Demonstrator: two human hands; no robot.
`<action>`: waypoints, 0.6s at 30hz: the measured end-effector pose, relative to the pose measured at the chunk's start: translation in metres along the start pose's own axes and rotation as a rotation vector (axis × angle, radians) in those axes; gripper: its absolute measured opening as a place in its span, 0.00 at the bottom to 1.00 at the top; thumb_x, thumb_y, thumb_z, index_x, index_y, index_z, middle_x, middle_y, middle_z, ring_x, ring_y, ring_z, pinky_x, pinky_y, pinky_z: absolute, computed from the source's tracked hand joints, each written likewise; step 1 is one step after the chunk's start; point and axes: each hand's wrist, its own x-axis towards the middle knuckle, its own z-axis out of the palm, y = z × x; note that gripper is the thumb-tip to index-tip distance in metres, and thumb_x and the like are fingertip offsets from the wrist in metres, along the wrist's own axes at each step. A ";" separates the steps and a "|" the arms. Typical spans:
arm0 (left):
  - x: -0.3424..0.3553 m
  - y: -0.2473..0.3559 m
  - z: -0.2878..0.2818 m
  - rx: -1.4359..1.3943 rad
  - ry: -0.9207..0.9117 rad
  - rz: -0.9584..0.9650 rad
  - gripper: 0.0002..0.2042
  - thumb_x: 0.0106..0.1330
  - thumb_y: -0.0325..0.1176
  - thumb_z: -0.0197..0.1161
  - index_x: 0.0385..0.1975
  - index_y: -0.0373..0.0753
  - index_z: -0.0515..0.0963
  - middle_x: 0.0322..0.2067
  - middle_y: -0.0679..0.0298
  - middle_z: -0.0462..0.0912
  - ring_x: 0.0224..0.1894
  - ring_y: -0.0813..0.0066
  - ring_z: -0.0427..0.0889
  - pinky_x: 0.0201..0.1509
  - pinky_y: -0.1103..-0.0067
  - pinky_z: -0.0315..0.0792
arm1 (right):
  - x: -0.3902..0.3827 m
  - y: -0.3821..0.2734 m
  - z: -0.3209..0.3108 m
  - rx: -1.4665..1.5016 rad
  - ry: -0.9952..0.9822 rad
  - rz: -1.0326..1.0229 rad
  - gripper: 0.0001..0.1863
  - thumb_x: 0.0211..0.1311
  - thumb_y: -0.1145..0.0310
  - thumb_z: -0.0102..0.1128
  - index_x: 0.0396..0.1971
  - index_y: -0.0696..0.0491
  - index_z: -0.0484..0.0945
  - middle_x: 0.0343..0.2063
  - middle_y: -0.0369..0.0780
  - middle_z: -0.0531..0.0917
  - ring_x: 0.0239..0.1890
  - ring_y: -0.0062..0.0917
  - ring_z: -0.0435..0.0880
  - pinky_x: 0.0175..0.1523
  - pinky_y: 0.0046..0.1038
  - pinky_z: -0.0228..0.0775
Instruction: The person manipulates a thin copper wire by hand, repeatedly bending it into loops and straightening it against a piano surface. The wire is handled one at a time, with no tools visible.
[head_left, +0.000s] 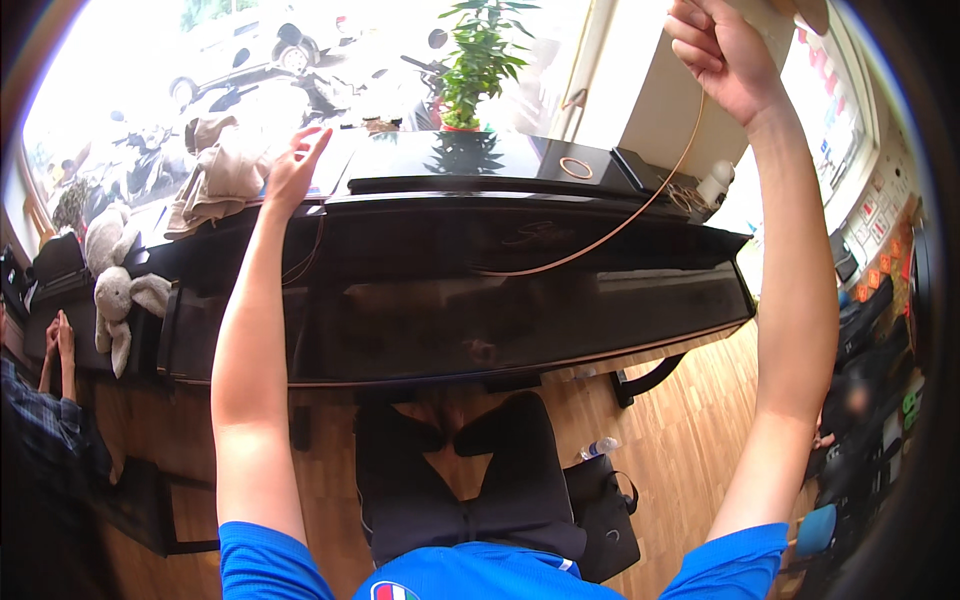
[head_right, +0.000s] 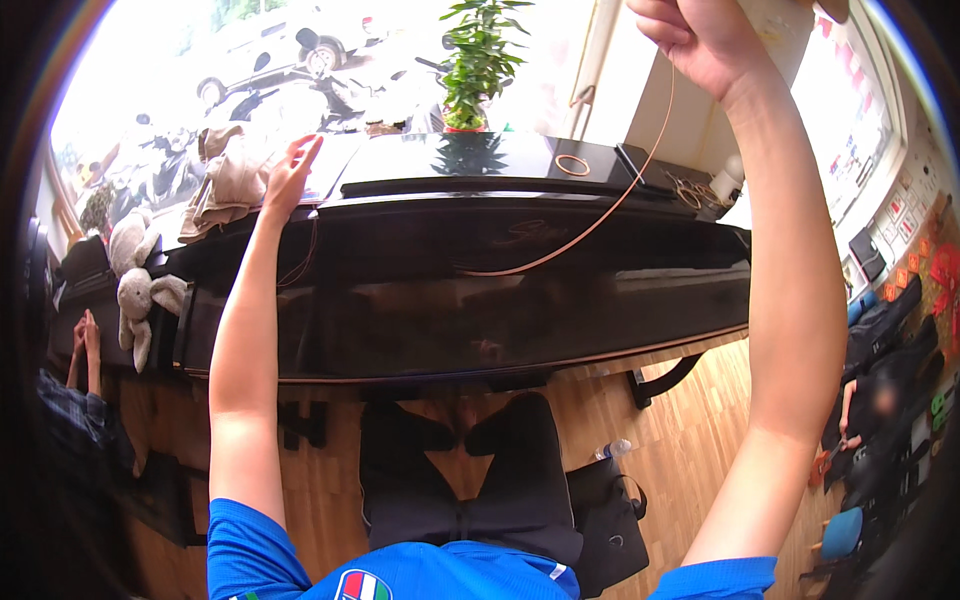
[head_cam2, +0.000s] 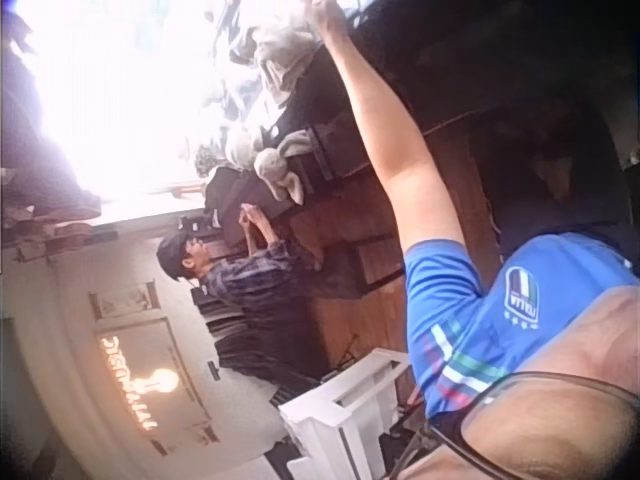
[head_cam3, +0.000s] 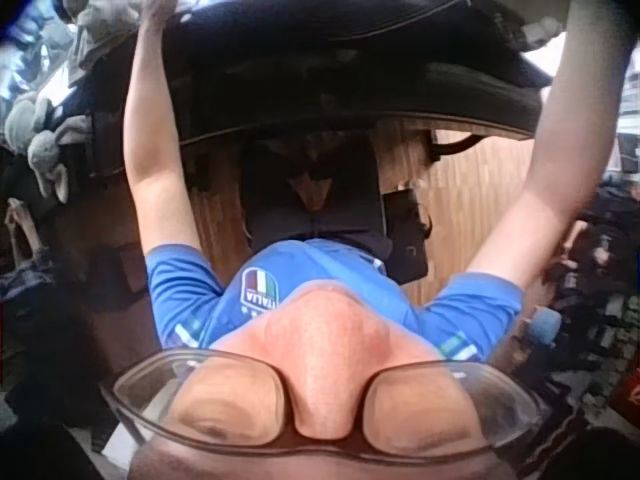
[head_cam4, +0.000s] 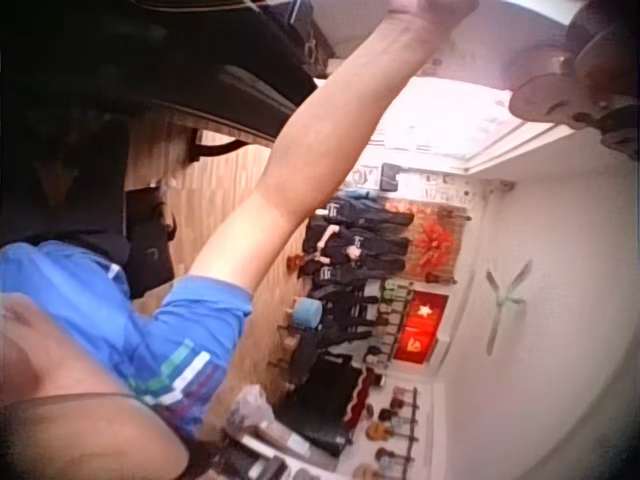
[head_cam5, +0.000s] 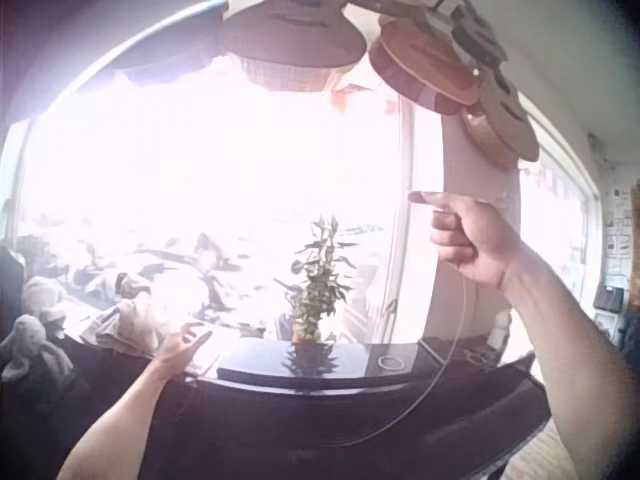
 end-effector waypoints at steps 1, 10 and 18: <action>0.007 -0.011 -0.001 -0.017 0.065 -0.001 0.37 0.63 0.68 0.58 0.62 0.43 0.75 0.38 0.56 0.83 0.46 0.69 0.80 0.54 0.75 0.71 | -0.009 -0.002 -0.002 0.010 -0.009 0.009 0.16 0.74 0.67 0.48 0.56 0.58 0.68 0.17 0.24 0.58 0.15 0.09 0.54 0.16 0.13 0.45; 0.006 -0.010 0.012 -0.074 -0.026 0.056 0.25 0.79 0.48 0.46 0.65 0.34 0.65 0.25 0.69 0.82 0.26 0.82 0.73 0.37 0.84 0.69 | -0.082 0.025 -0.031 -0.144 -0.051 0.060 0.18 0.76 0.63 0.49 0.55 0.59 0.76 0.18 0.24 0.59 0.16 0.06 0.53 0.17 0.12 0.44; 0.026 -0.030 0.013 -0.092 0.122 0.066 0.14 0.76 0.40 0.55 0.39 0.32 0.76 0.22 0.61 0.84 0.21 0.80 0.77 0.29 0.80 0.72 | -0.121 0.028 -0.032 -0.177 -0.046 0.208 0.15 0.76 0.64 0.51 0.50 0.58 0.79 0.18 0.24 0.60 0.16 0.04 0.54 0.18 0.11 0.44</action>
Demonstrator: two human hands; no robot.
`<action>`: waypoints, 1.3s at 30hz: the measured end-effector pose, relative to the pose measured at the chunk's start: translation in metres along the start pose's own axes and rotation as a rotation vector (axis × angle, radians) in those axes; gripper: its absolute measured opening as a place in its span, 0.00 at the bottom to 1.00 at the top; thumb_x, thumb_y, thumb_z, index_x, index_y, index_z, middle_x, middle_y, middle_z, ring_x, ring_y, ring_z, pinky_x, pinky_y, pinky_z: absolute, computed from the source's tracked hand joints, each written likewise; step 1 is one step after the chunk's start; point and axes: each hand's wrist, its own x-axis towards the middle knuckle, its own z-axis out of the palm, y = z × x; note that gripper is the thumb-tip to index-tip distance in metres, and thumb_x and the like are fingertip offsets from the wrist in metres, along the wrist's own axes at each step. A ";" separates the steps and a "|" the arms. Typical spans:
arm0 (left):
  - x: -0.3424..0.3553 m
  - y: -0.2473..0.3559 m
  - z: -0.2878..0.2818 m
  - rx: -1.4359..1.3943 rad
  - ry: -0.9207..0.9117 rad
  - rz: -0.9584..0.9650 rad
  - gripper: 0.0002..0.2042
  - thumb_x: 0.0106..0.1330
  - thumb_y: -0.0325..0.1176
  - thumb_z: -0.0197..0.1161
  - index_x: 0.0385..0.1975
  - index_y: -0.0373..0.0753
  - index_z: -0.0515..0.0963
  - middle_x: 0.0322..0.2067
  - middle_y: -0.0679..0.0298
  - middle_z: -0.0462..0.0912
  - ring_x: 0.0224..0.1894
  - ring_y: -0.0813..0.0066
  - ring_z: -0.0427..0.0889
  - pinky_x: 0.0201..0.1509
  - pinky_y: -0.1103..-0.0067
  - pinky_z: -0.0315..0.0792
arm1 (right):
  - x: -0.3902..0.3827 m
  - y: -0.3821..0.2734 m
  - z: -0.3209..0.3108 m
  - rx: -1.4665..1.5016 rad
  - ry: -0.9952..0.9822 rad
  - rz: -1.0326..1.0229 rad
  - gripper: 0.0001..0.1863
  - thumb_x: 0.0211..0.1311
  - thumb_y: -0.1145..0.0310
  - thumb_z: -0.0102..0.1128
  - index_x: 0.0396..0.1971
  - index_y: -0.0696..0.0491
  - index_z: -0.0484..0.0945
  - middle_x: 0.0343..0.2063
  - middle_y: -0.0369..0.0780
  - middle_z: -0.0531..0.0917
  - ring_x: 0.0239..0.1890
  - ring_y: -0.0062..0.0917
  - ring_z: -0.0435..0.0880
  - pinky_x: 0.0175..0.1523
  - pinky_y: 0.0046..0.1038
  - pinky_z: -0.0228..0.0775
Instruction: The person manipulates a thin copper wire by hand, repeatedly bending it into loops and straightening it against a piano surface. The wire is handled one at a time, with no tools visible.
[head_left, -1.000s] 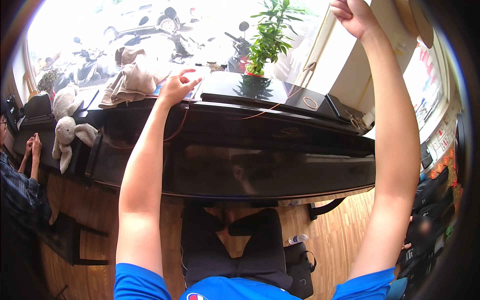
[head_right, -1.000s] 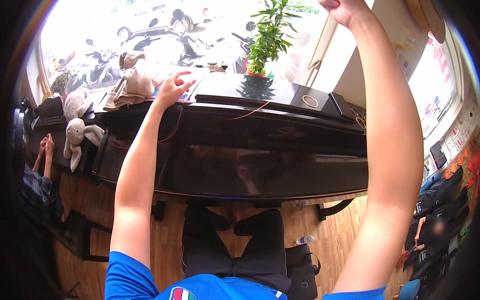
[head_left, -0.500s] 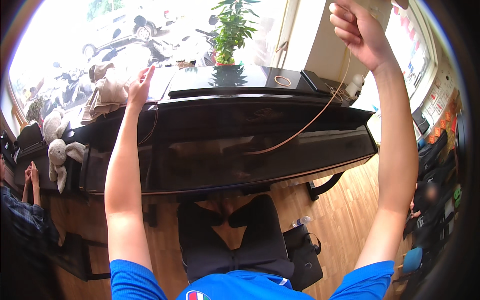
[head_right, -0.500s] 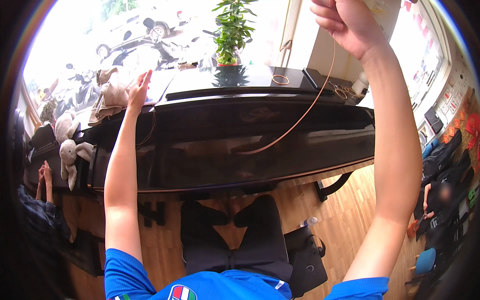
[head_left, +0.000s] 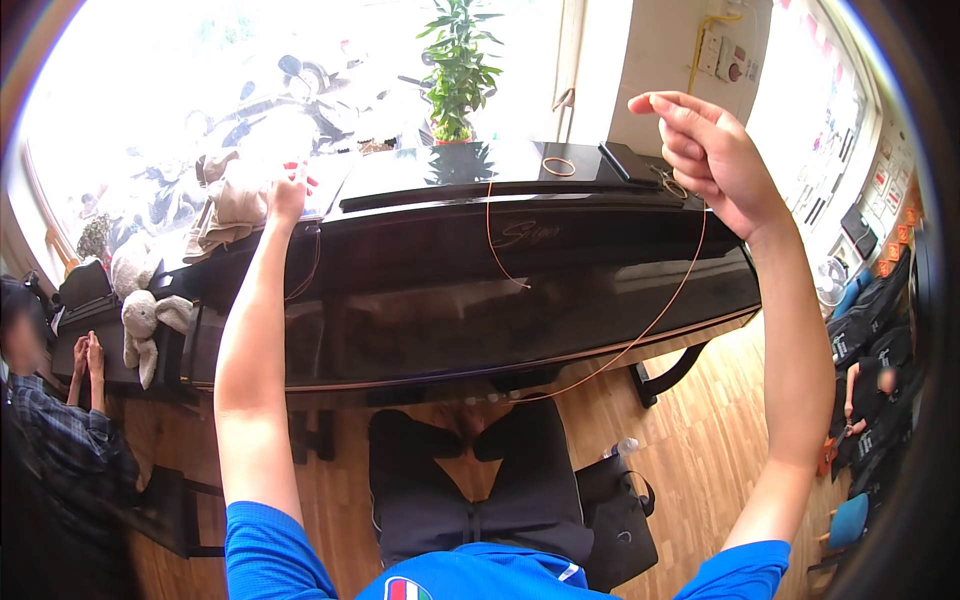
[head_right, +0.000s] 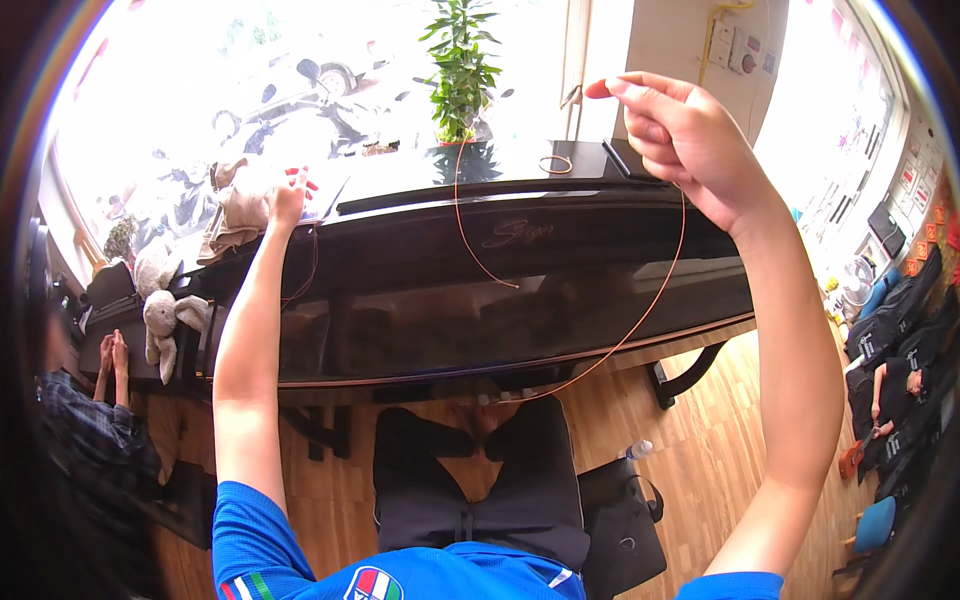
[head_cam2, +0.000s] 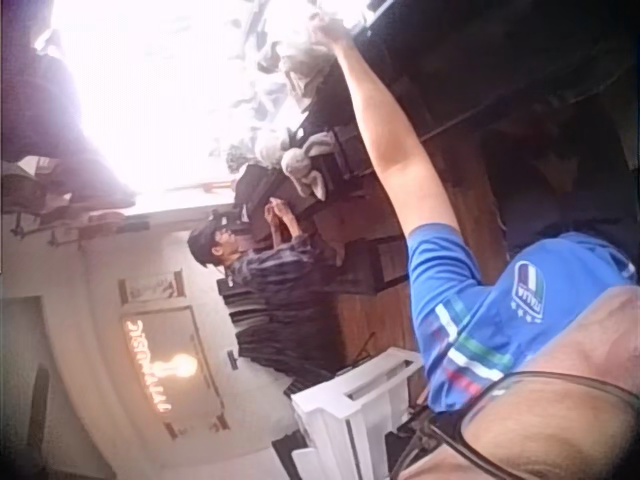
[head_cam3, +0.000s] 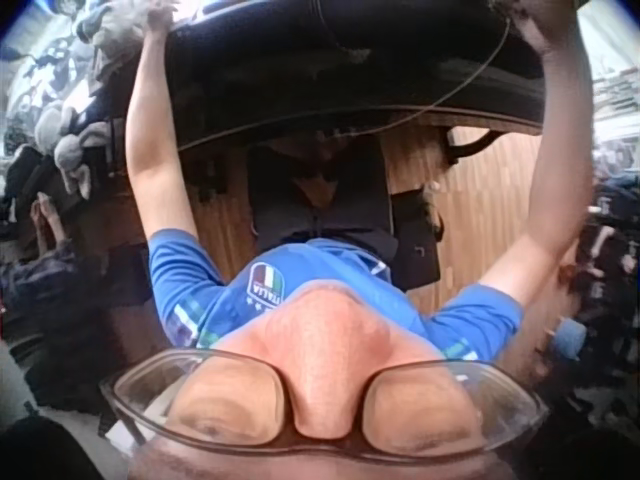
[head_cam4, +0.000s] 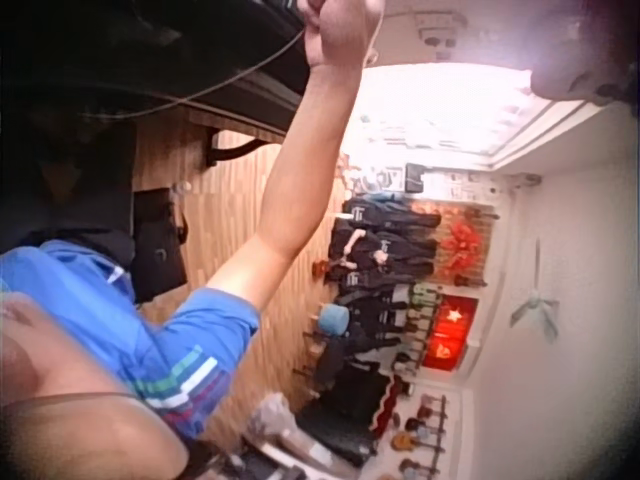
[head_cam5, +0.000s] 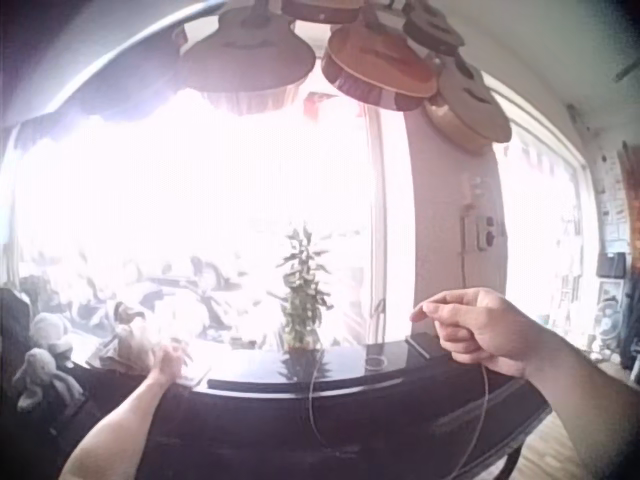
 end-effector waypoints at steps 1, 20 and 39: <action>0.001 0.005 0.000 0.068 -0.031 -0.019 0.15 0.76 0.40 0.55 0.39 0.32 0.76 0.23 0.61 0.84 0.21 0.80 0.77 0.29 0.80 0.72 | -0.003 0.001 0.001 -0.008 0.002 0.011 0.15 0.76 0.64 0.51 0.50 0.58 0.80 0.18 0.24 0.60 0.16 0.04 0.54 0.18 0.11 0.44; -0.001 0.042 -0.010 0.568 -0.153 -0.041 0.45 0.68 0.75 0.30 0.32 0.35 0.82 0.27 0.57 0.82 0.34 0.61 0.80 0.58 0.66 0.68 | -0.022 0.014 0.010 0.008 -0.059 0.097 0.14 0.76 0.64 0.53 0.46 0.58 0.81 0.17 0.23 0.61 0.15 0.05 0.54 0.18 0.12 0.44; 0.032 0.002 0.001 0.117 -0.217 -0.061 0.15 0.60 0.37 0.75 0.38 0.33 0.81 0.28 0.61 0.86 0.28 0.77 0.85 0.36 0.78 0.78 | -0.019 0.023 0.039 0.018 -0.141 0.160 0.14 0.76 0.64 0.52 0.46 0.59 0.80 0.17 0.22 0.59 0.16 0.05 0.52 0.19 0.13 0.43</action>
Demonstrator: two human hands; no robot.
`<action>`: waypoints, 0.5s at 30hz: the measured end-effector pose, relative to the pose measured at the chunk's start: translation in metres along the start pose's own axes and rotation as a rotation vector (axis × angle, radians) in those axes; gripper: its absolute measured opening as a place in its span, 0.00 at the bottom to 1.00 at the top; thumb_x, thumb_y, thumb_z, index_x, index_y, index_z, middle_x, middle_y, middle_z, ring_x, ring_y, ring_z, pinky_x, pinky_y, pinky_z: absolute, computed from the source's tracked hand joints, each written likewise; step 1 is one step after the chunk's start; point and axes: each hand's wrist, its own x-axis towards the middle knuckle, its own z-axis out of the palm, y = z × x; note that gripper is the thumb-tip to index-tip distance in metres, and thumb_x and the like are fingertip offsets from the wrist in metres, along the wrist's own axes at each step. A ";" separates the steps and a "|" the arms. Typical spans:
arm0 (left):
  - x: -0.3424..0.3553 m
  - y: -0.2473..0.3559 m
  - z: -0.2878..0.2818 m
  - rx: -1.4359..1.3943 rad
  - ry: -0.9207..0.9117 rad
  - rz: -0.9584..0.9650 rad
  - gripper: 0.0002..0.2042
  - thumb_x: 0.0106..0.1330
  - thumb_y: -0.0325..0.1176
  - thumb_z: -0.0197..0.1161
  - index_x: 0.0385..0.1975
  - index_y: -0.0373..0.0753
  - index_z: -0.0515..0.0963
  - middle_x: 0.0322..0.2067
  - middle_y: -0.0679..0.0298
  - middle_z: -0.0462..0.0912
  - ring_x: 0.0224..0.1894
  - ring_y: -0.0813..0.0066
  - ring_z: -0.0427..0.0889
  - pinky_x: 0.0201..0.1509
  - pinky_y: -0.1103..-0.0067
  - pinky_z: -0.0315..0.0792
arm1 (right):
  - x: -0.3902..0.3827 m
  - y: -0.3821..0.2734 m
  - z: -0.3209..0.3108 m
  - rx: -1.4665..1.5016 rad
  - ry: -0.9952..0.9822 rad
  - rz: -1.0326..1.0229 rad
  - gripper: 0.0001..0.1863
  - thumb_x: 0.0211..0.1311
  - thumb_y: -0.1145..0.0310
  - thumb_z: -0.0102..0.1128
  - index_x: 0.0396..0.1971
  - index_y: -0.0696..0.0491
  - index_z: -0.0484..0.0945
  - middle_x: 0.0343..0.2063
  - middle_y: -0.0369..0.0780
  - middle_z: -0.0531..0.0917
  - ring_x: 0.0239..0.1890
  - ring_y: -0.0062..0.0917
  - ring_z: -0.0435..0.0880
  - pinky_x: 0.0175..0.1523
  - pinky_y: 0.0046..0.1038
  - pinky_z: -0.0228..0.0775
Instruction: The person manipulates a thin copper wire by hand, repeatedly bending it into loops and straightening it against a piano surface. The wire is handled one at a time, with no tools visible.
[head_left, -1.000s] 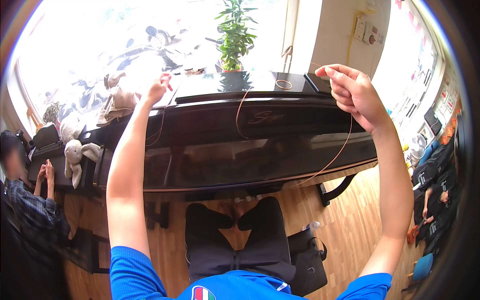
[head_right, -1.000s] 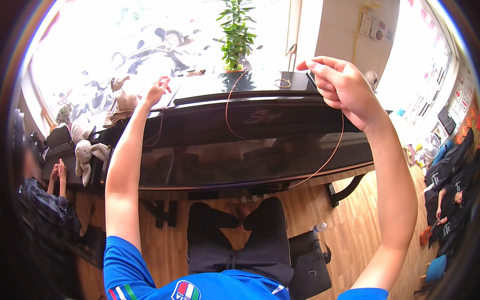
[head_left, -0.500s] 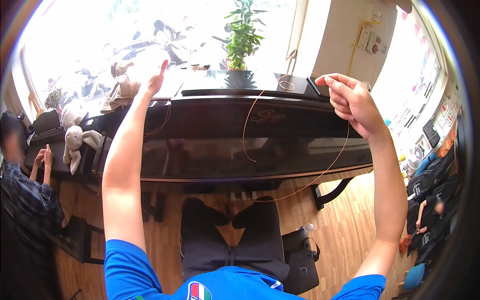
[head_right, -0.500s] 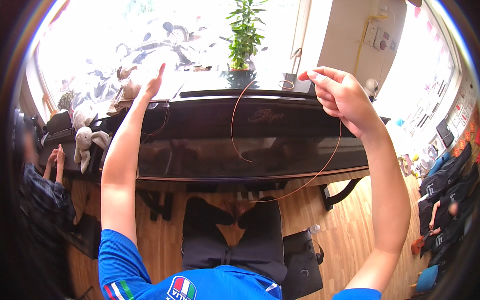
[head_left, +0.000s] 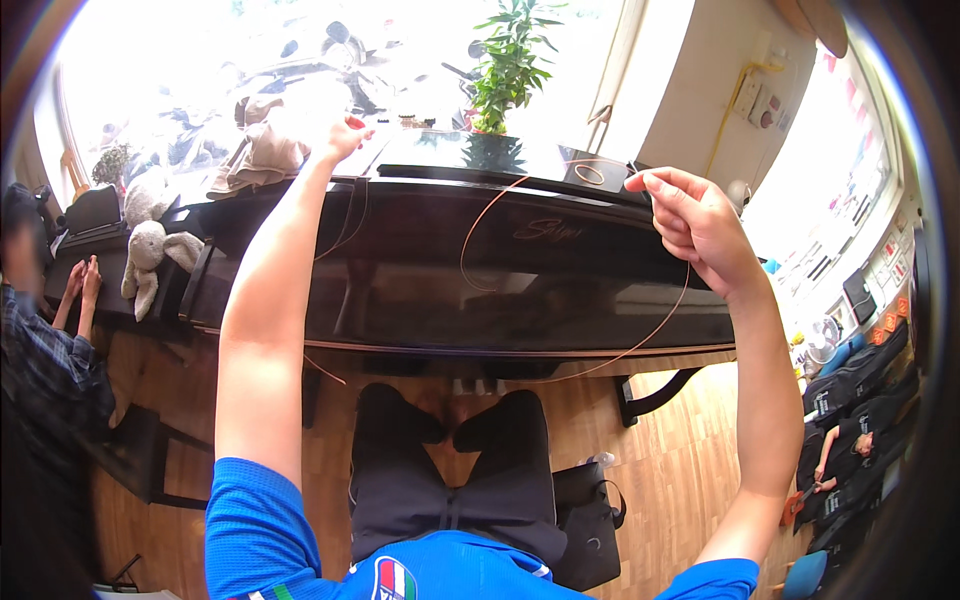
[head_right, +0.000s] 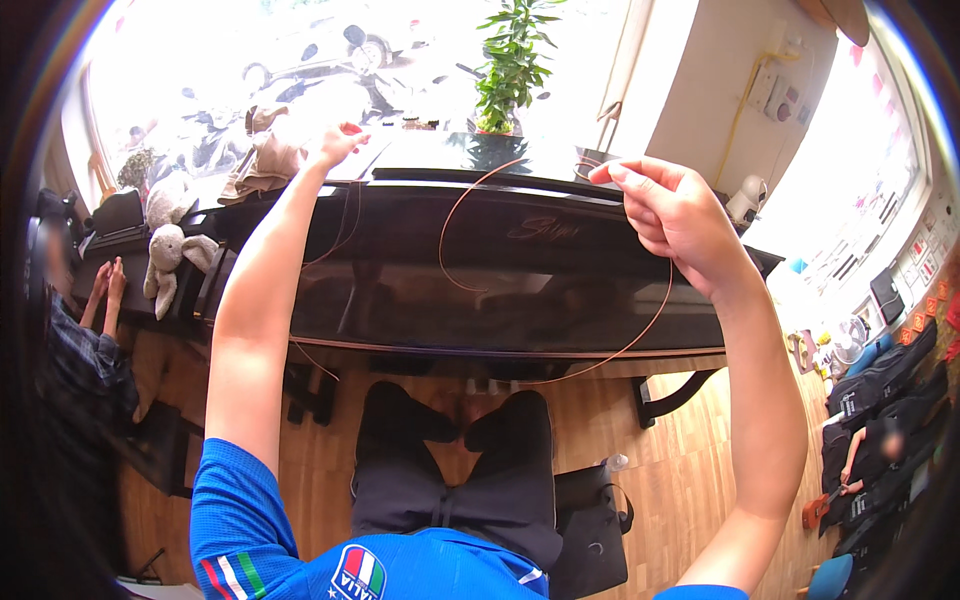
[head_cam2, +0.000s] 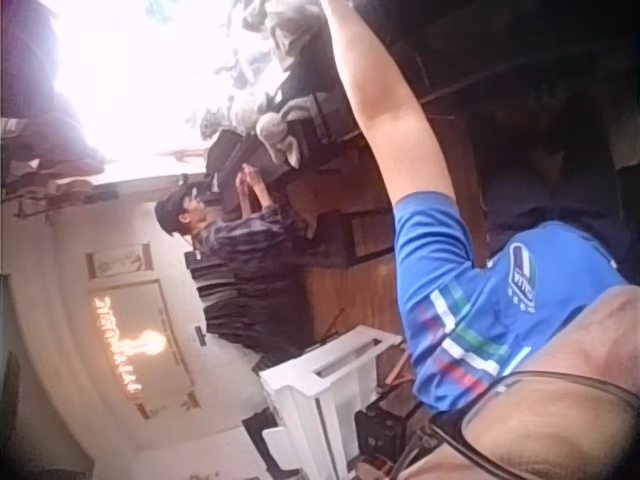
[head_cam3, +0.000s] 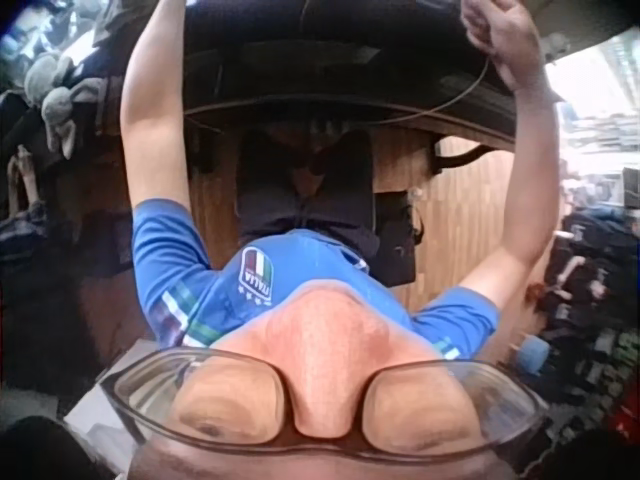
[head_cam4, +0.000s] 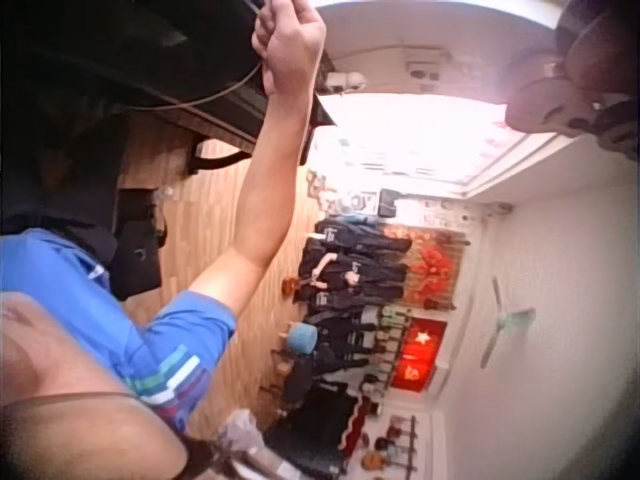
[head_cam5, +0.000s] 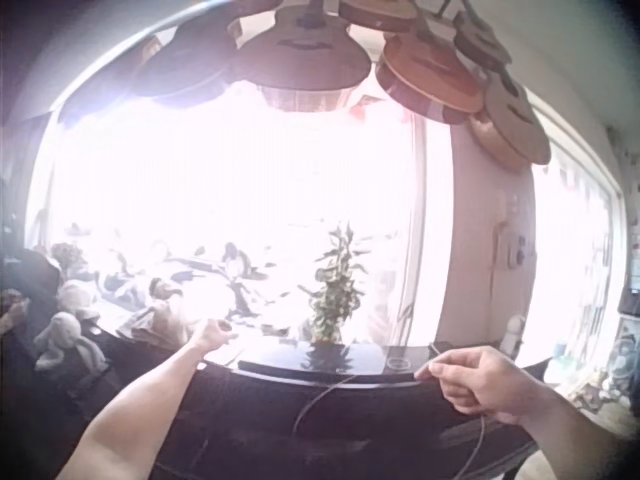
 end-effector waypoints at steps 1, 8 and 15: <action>0.006 -0.002 0.005 -0.024 0.011 0.005 0.14 0.60 0.37 0.75 0.37 0.33 0.82 0.27 0.61 0.86 0.27 0.78 0.84 0.35 0.78 0.78 | -0.001 0.000 -0.001 0.000 0.008 0.010 0.14 0.76 0.64 0.52 0.46 0.59 0.80 0.16 0.22 0.59 0.15 0.05 0.52 0.18 0.13 0.42; 0.074 -0.069 0.015 0.008 0.079 0.009 0.12 0.61 0.36 0.70 0.36 0.32 0.86 0.30 0.59 0.88 0.29 0.73 0.84 0.32 0.75 0.80 | 0.002 0.013 -0.010 0.015 0.018 0.058 0.14 0.76 0.64 0.52 0.46 0.58 0.80 0.16 0.22 0.60 0.15 0.05 0.52 0.18 0.14 0.42; 0.077 -0.060 0.026 -0.078 0.050 -0.075 0.12 0.60 0.36 0.71 0.37 0.34 0.85 0.31 0.61 0.88 0.29 0.76 0.84 0.32 0.78 0.79 | 0.016 0.045 -0.013 0.044 -0.014 0.132 0.13 0.76 0.65 0.54 0.46 0.59 0.81 0.16 0.22 0.61 0.15 0.05 0.53 0.19 0.14 0.43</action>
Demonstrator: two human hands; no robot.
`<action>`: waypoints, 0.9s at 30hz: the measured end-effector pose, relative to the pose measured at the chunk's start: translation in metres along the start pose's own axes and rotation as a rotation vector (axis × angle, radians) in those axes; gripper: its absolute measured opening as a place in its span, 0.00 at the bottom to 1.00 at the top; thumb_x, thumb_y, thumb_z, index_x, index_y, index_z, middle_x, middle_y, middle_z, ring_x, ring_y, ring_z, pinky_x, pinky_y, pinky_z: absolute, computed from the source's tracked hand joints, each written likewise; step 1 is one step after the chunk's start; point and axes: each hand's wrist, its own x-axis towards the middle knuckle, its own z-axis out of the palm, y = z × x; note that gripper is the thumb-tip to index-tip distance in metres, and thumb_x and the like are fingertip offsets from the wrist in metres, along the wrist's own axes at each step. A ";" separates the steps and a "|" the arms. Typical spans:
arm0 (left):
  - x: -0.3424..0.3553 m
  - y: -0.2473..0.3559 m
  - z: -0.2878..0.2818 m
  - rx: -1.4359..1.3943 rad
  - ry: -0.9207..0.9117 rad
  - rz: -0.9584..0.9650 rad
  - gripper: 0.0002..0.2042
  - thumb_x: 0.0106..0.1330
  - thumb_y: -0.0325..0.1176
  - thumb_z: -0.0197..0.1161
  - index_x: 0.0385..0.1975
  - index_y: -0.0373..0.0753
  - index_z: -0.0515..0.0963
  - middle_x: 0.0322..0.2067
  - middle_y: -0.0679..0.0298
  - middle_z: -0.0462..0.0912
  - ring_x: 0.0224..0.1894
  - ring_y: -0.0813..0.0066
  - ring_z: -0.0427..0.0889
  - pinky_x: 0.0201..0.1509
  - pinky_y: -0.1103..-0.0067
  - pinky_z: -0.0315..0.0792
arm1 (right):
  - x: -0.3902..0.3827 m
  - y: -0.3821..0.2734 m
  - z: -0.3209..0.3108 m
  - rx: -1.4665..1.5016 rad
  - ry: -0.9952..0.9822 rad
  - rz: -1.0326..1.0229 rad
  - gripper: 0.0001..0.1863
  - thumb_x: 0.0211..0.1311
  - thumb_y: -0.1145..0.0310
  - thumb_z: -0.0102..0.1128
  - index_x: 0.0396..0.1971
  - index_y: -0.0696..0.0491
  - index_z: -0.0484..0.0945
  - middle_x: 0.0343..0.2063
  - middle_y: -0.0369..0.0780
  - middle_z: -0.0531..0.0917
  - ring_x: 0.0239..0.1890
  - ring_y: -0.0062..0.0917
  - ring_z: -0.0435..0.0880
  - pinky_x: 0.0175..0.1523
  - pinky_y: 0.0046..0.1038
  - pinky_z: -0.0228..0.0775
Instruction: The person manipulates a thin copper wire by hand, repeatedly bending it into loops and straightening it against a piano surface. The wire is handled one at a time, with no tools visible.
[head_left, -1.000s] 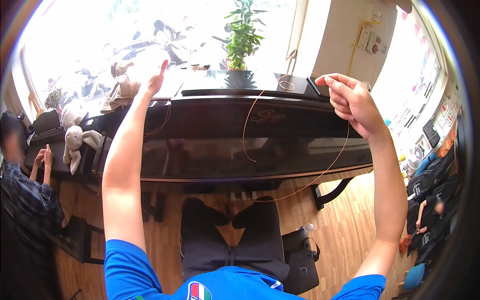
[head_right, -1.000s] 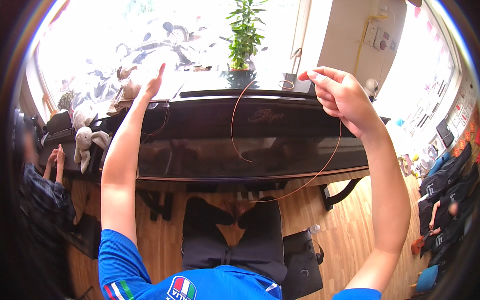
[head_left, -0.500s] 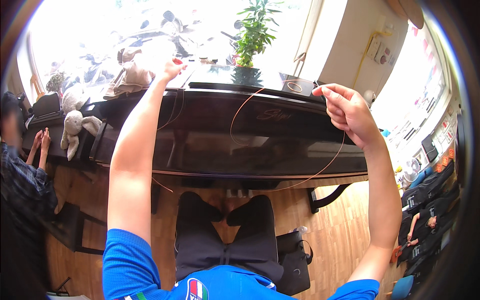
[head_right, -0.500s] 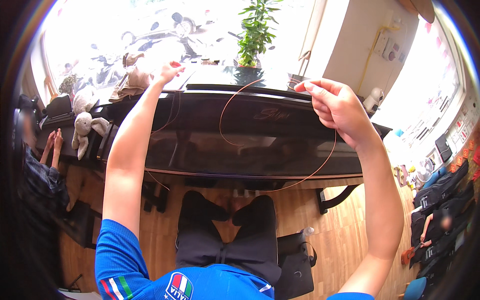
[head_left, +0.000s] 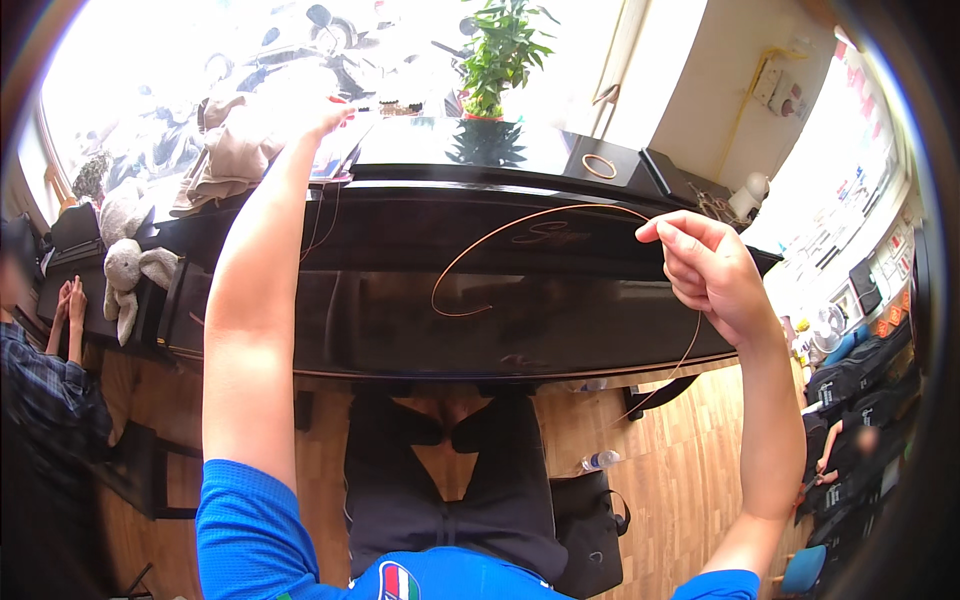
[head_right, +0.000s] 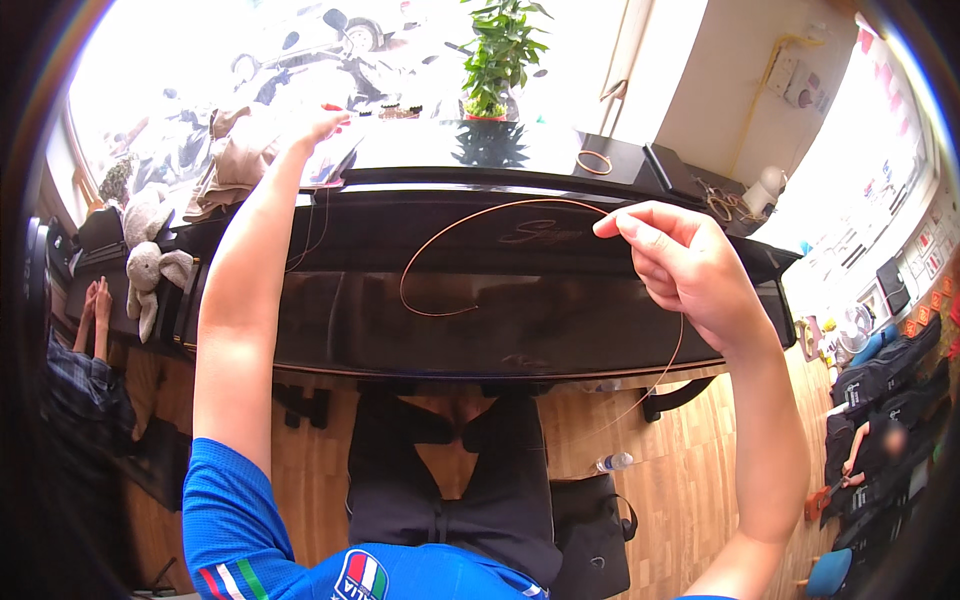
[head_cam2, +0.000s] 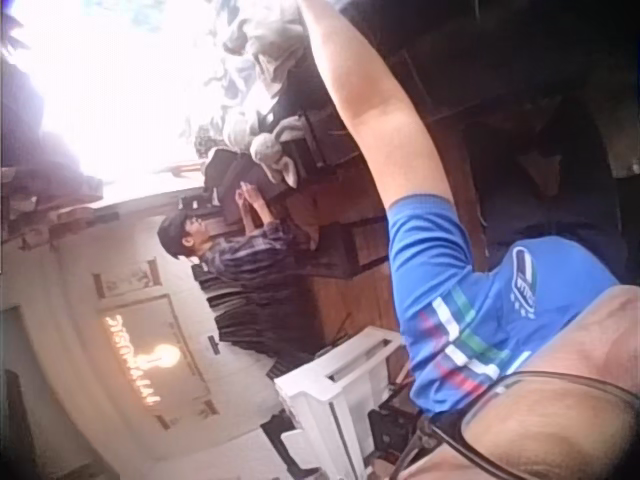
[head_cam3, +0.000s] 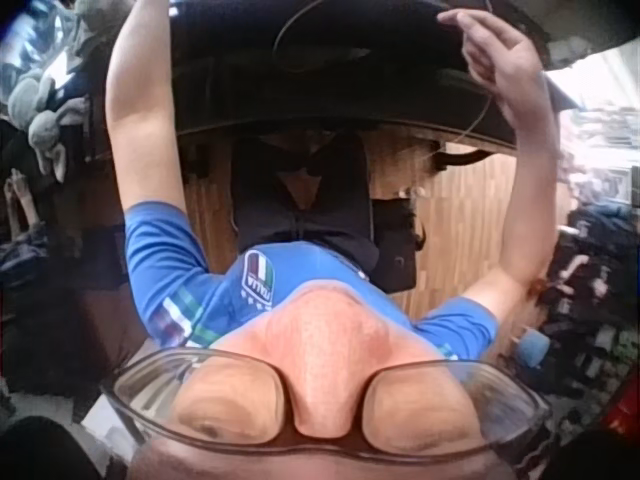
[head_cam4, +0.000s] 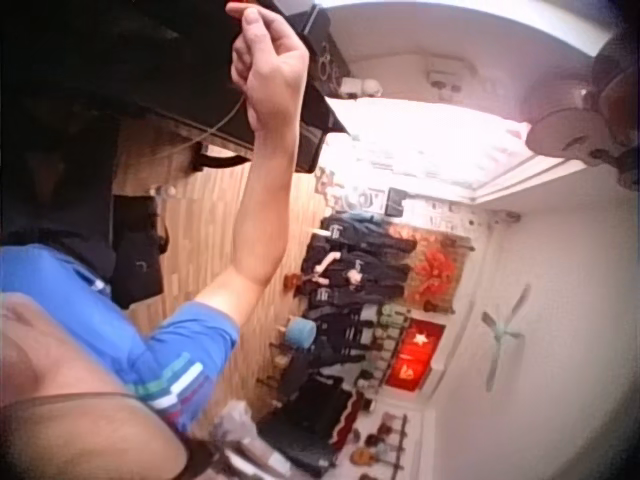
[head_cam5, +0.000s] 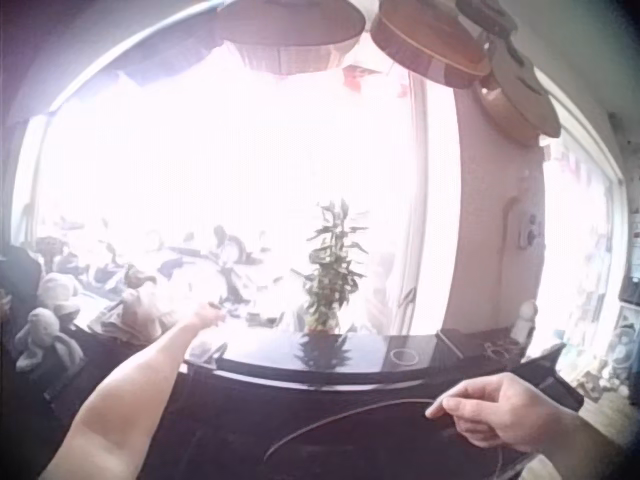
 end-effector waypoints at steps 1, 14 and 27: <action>-0.006 0.015 0.003 0.053 -0.016 -0.065 0.12 0.61 0.36 0.70 0.38 0.35 0.85 0.33 0.62 0.88 0.31 0.76 0.84 0.34 0.79 0.78 | 0.005 0.005 0.001 0.008 -0.004 0.013 0.13 0.75 0.65 0.54 0.46 0.59 0.81 0.15 0.22 0.61 0.15 0.05 0.53 0.19 0.14 0.43; -0.028 0.086 0.014 0.133 -0.363 -0.389 0.19 0.67 0.49 0.63 0.50 0.43 0.80 0.48 0.67 0.84 0.49 0.78 0.80 0.53 0.76 0.73 | 0.042 0.029 0.011 0.044 -0.044 0.045 0.13 0.75 0.65 0.54 0.45 0.59 0.81 0.15 0.22 0.62 0.16 0.05 0.53 0.19 0.15 0.45; -0.021 0.082 0.003 0.152 -0.379 -0.424 0.28 0.67 0.60 0.60 0.54 0.43 0.78 0.53 0.63 0.81 0.51 0.76 0.81 0.57 0.76 0.74 | 0.028 0.023 0.011 0.048 -0.061 0.066 0.13 0.75 0.65 0.55 0.45 0.59 0.81 0.16 0.22 0.62 0.16 0.05 0.54 0.19 0.14 0.44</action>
